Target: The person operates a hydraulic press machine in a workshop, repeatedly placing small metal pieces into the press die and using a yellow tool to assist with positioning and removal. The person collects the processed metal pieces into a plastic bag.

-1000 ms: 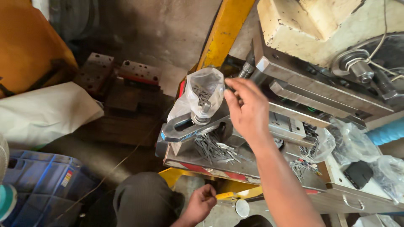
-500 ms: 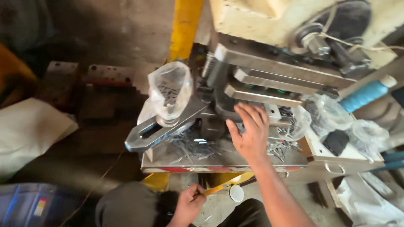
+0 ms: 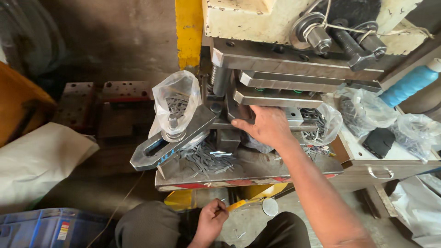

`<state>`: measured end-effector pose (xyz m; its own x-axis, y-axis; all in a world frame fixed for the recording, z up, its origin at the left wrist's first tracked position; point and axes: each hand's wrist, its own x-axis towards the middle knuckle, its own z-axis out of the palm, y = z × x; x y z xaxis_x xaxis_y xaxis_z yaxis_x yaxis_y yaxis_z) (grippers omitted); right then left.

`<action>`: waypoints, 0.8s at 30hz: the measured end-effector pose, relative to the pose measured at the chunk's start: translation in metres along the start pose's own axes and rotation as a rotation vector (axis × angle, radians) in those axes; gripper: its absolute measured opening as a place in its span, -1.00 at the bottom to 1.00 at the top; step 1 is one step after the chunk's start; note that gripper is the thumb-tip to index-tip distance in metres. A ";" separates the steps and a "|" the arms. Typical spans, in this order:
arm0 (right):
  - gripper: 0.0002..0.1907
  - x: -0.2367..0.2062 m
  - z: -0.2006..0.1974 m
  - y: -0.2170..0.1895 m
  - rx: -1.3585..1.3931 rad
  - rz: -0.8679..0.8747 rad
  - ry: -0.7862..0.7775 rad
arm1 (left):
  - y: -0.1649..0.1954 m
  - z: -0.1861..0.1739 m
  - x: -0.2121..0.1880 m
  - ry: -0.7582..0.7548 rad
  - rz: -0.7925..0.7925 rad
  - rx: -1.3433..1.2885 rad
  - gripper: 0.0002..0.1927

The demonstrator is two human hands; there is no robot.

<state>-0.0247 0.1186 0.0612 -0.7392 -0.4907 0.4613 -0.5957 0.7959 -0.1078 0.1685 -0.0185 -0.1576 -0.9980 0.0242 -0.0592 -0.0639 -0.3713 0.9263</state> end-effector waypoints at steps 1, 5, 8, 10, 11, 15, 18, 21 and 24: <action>-0.19 -0.001 0.000 0.001 -0.014 0.002 0.043 | 0.000 0.001 0.000 -0.006 -0.004 0.009 -0.86; -0.12 -0.001 0.000 0.001 -0.063 0.189 -0.071 | 0.003 0.002 -0.003 0.004 -0.037 0.059 -0.86; -0.14 -0.001 0.000 -0.002 -0.068 0.154 -0.019 | 0.005 0.001 -0.005 0.015 -0.031 0.087 -0.86; -0.15 -0.001 0.000 -0.001 -0.045 0.085 -0.007 | 0.006 0.001 -0.005 0.016 -0.023 0.096 -0.86; -0.16 -0.002 0.000 -0.001 -0.034 0.052 -0.003 | 0.006 0.001 -0.005 0.013 -0.028 0.099 -0.86; -0.13 -0.004 -0.002 0.003 -0.001 0.065 0.008 | 0.001 0.001 -0.004 -0.017 -0.027 0.016 -0.87; -0.10 -0.004 0.000 0.003 -0.037 0.144 -0.043 | -0.002 0.000 -0.004 0.006 0.010 0.056 -0.86; -0.09 -0.004 0.003 0.002 -0.058 0.113 -0.042 | -0.003 -0.001 -0.004 -0.005 0.013 0.002 -0.85; -0.09 -0.005 0.005 0.003 -0.084 0.072 -0.022 | -0.003 -0.001 -0.005 0.001 0.003 0.017 -0.85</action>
<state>-0.0246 0.1217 0.0544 -0.7864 -0.4377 0.4358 -0.5128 0.8560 -0.0657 0.1740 -0.0186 -0.1605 -0.9981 0.0223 -0.0571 -0.0613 -0.3556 0.9326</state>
